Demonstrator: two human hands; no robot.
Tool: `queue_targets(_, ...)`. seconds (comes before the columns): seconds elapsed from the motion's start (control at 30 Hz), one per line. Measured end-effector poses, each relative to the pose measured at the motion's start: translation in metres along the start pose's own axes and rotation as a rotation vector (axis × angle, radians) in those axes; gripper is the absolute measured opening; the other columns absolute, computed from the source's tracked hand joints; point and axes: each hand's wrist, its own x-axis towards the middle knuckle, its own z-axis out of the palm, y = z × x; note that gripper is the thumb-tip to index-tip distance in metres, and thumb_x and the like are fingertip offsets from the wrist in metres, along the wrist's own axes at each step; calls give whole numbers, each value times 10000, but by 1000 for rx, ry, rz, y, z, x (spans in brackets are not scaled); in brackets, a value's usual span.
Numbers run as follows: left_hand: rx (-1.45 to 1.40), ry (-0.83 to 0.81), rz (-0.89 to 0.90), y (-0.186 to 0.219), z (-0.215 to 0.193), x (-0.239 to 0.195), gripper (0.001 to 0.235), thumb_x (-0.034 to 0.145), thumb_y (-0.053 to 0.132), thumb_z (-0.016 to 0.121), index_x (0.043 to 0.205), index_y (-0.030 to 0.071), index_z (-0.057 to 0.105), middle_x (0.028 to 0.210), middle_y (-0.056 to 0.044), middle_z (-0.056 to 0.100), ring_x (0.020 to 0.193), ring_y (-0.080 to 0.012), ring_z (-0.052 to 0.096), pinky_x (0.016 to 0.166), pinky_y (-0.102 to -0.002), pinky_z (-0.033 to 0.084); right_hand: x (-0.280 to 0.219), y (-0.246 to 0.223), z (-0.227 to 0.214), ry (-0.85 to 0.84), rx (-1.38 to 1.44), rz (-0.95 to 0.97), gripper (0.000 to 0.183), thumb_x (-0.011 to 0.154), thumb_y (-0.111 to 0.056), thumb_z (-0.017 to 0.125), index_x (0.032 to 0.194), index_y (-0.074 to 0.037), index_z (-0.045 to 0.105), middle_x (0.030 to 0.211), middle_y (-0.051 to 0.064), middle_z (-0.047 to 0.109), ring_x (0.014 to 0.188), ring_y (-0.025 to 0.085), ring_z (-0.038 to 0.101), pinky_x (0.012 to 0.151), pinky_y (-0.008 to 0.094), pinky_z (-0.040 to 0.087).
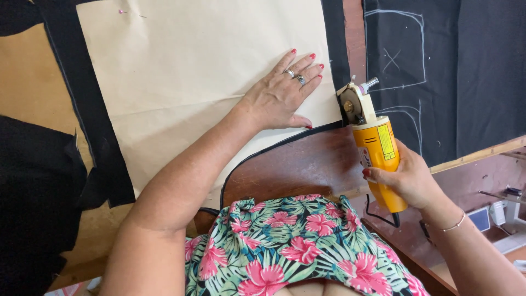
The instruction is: Cutting out fabric pieces from a larger roll using paper patterns and an electric rotary cutter.
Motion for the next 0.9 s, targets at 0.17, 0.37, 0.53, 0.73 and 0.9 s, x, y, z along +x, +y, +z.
queue_targets(0.17,-1,-27,-11,1,-3,0,1001,869,759,639,1505,7,462,1603,-166,416,1525,-369,259,1259,-558,112,-2,-12,0,1,1,-2,603,711,-198,738,1278,-93,562,1071,148,726,873,293,728,789,412,607)
queue_targets(0.37,-20,-93,-34,1,-5,2,1006,881,768,594,1534,24,413,1634,-158,361,1542,-351,216,1263,-547,71,1,-21,0,19,-52,-18,597,683,-212,732,1249,-92,583,1048,140,733,833,289,714,750,397,599)
queue_targets(0.53,-8,-110,-42,2,-9,3,1014,881,768,582,1544,26,386,1641,-160,342,1545,-349,206,1263,-546,71,1,-31,-1,12,-6,-15,602,703,-189,736,1273,-89,573,1031,155,739,822,300,730,764,415,606)
queue_targets(0.73,15,-142,-48,2,-6,4,1024,889,779,544,1569,40,344,1655,-160,309,1551,-345,186,1263,-544,56,5,-41,0,25,18,-4,575,724,-157,727,1272,-88,568,1033,161,745,827,298,738,786,420,597)
queue_targets(0.9,26,-106,-42,4,-8,2,1027,885,776,562,1558,27,364,1640,-164,341,1543,-345,222,1265,-543,81,10,-42,-1,49,6,4,579,724,-153,722,1277,-91,565,1046,165,763,848,298,751,802,423,595)
